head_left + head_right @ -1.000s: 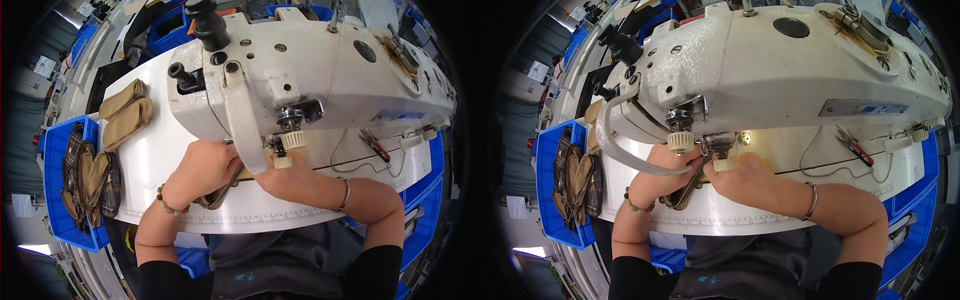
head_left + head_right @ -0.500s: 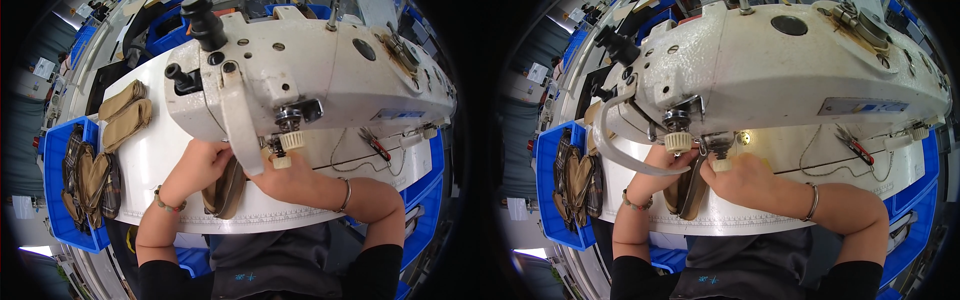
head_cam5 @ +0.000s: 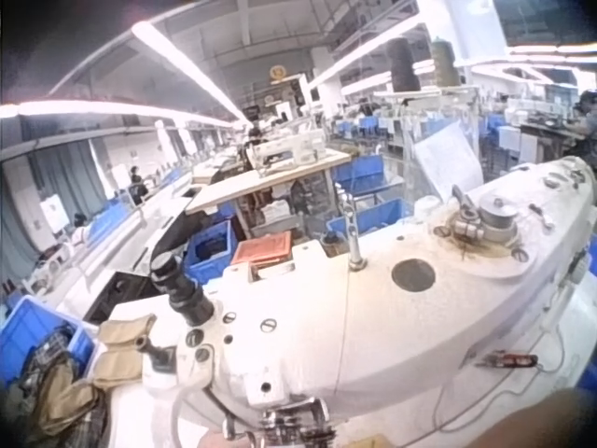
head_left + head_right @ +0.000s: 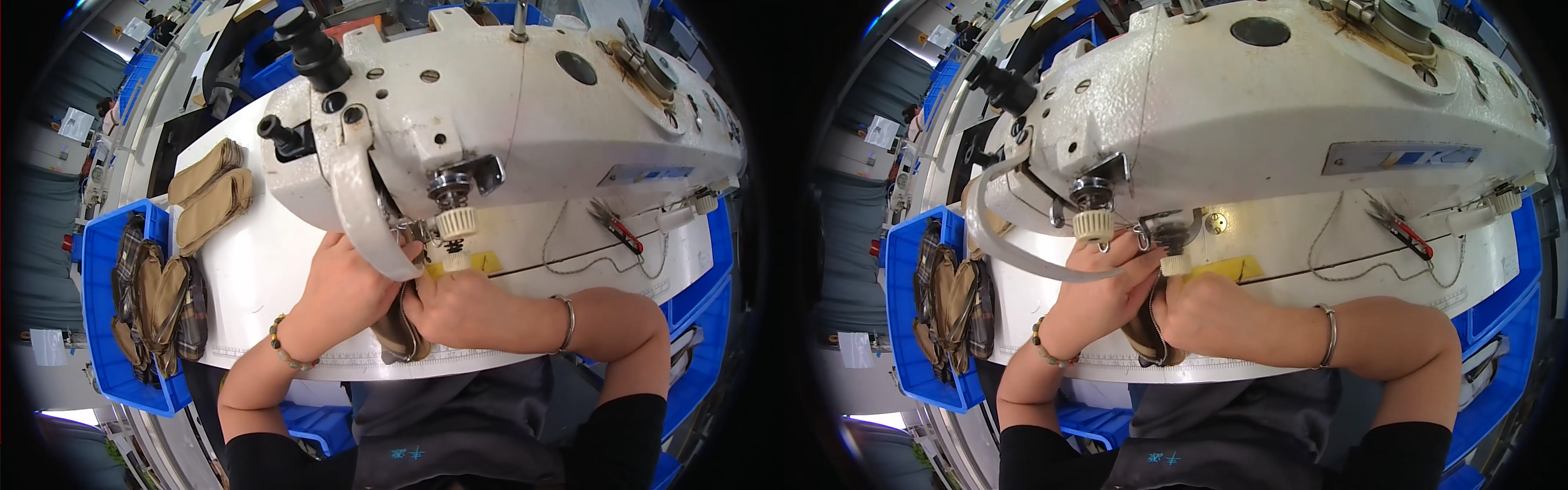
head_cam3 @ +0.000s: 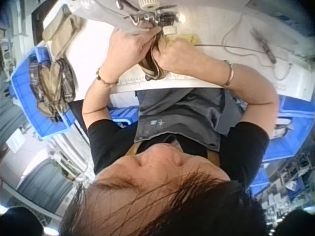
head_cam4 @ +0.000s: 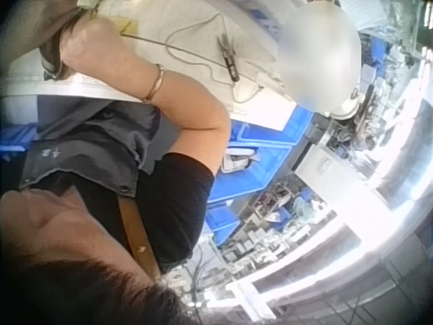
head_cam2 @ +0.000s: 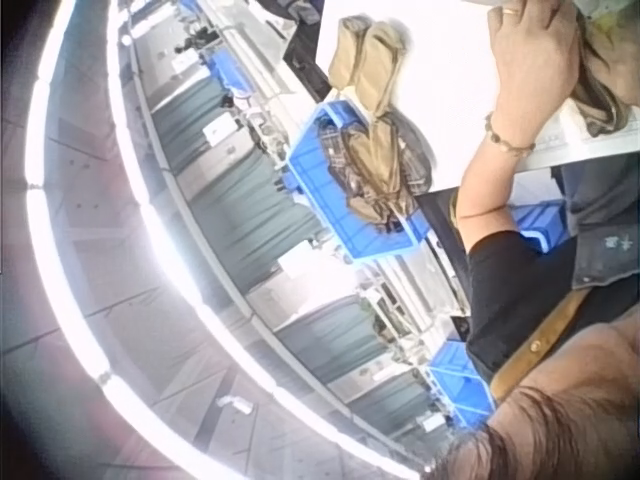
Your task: Using an industrial sewing machine to stitch together the fabric components of shoe uppers.
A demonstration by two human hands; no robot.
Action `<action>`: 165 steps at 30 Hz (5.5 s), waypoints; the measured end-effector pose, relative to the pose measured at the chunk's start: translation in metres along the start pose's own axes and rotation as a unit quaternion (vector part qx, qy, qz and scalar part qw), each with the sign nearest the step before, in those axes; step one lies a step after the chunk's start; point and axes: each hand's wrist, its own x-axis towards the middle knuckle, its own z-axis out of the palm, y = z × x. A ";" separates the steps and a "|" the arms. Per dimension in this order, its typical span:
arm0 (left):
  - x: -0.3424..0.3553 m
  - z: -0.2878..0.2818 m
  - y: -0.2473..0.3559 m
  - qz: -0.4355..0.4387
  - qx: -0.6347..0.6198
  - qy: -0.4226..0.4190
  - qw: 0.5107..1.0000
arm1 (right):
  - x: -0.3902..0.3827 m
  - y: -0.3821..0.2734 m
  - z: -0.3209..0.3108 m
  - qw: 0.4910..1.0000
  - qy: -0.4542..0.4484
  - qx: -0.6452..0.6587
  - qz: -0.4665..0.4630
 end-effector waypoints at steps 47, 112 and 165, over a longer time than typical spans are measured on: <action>-0.013 0.016 0.004 0.063 0.008 -0.033 0.997 | -0.027 -0.022 -0.003 0.995 0.028 -0.078 -0.053; 0.002 0.016 -0.008 0.004 -0.081 0.010 0.997 | -0.011 0.006 0.017 0.991 0.105 -0.088 -0.011; 0.004 0.004 -0.015 -0.036 -0.115 -0.074 0.990 | -0.009 0.008 0.008 0.995 0.060 0.049 0.062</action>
